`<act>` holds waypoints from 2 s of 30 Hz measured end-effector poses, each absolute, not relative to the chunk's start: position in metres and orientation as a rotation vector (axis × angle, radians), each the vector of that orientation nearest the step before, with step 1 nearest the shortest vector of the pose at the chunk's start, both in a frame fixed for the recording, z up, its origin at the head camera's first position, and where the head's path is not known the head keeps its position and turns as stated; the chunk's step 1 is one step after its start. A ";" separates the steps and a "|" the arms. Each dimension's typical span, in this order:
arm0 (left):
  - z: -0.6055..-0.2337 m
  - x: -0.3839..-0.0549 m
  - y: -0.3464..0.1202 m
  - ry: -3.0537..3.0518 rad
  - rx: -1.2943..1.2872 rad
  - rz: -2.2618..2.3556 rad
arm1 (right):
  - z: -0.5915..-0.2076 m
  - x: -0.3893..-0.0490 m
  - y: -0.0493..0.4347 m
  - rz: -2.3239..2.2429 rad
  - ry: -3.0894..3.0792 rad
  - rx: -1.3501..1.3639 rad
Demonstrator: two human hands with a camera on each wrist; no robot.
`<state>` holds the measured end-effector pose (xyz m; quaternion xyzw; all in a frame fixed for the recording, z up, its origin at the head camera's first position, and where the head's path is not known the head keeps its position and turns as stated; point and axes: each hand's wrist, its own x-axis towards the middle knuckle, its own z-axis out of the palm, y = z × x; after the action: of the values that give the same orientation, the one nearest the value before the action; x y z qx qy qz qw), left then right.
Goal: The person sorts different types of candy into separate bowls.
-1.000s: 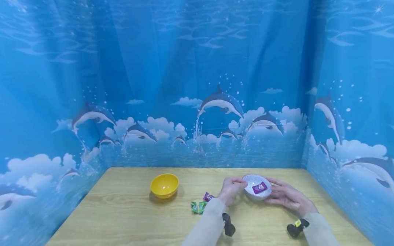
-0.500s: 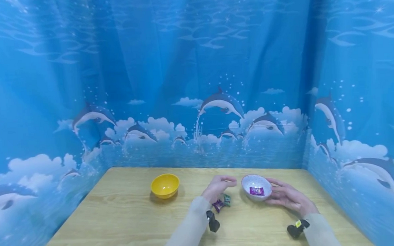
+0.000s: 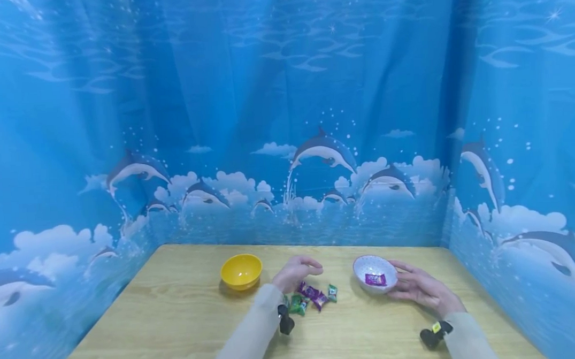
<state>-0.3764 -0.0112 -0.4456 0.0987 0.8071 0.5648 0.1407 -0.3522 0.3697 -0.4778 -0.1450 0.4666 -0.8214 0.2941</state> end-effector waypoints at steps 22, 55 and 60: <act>-0.456 -0.388 -0.042 2.402 0.286 1.299 | -0.476 -0.349 0.369 -2.172 1.322 -0.372; -0.462 -0.388 -0.036 2.500 0.186 1.171 | -0.479 -0.353 0.371 -2.167 1.242 -0.412; -0.464 -0.390 -0.035 2.517 0.171 1.177 | -0.478 -0.352 0.370 -2.171 1.287 -0.393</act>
<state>-0.3896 -0.0348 -0.4635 0.0606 0.8897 0.4161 0.1781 -0.3524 0.3700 -0.4782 -0.1474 0.4822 -0.8135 0.2897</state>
